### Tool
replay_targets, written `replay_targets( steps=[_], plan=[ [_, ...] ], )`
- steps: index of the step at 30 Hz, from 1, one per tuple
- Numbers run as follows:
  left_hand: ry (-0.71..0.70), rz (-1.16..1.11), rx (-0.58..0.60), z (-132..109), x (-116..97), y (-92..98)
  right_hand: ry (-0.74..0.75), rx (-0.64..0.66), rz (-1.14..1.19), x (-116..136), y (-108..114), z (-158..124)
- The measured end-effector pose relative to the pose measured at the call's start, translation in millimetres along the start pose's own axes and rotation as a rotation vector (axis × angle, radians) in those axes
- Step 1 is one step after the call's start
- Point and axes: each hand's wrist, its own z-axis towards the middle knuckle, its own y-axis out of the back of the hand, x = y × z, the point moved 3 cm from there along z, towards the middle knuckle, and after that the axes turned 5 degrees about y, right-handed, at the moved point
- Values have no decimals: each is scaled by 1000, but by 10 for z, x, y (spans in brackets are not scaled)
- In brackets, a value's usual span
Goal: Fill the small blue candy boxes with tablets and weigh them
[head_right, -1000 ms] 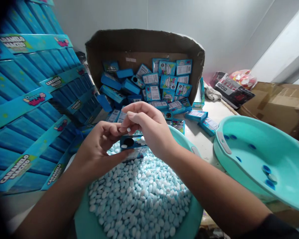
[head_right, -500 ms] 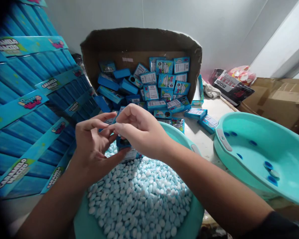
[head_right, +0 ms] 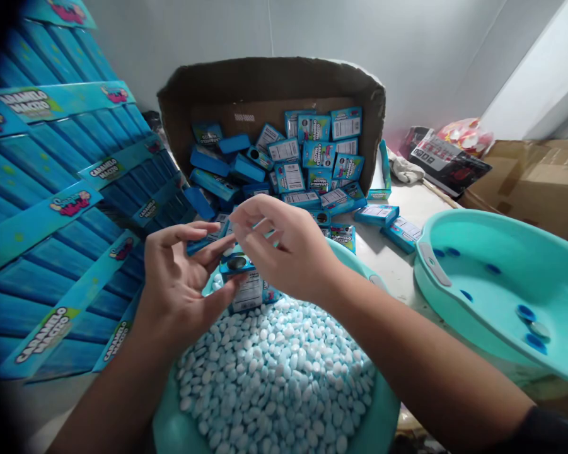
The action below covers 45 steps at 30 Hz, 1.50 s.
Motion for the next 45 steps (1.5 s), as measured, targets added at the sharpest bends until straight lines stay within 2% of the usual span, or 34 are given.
replay_targets(
  steps=[3, 6, 9, 11, 13, 16, 18, 20, 26, 31, 34, 37, 40, 45],
  plan=[
    [8, 42, 0, 0, -18, -1, 6, 114, -290, -43, 81, 39],
    [7, 119, 0, -1, -50, -20, -52, 194, -553, -113, 162, 65],
    [-6, 145, -27, -5, -44, -26, -143, 305, -680, -158, 161, 67],
    [38, 144, -37, -8, 3, -14, -155, 374, -727, -137, 113, 57],
    [163, 157, 30, -11, 74, -9, -138, 391, -778, -73, 51, 43],
    [389, 246, 272, -22, 136, -30, -143, 389, -840, 43, -51, 10],
    [451, 334, 384, -21, 113, -35, -132, 394, -833, 100, -118, -17],
    [452, 381, 415, -9, 69, -36, -108, 372, -763, 120, -160, -37],
    [462, 412, 364, 4, 63, -44, -167, 230, -396, 31, -124, -42],
    [412, 455, 353, 22, 61, -54, -185, 221, -111, -3, -32, -37],
    [434, 432, 360, 23, 51, -53, -155, 209, -160, -62, 58, -20],
    [452, 381, 375, 21, 42, -50, -161, 280, -307, -159, 94, 0],
    [460, 363, 384, 18, 38, -49, -200, 332, -318, -227, 75, 14],
    [479, 367, 340, 6, 48, -50, -229, 238, -250, -297, 133, 67]
  ],
)
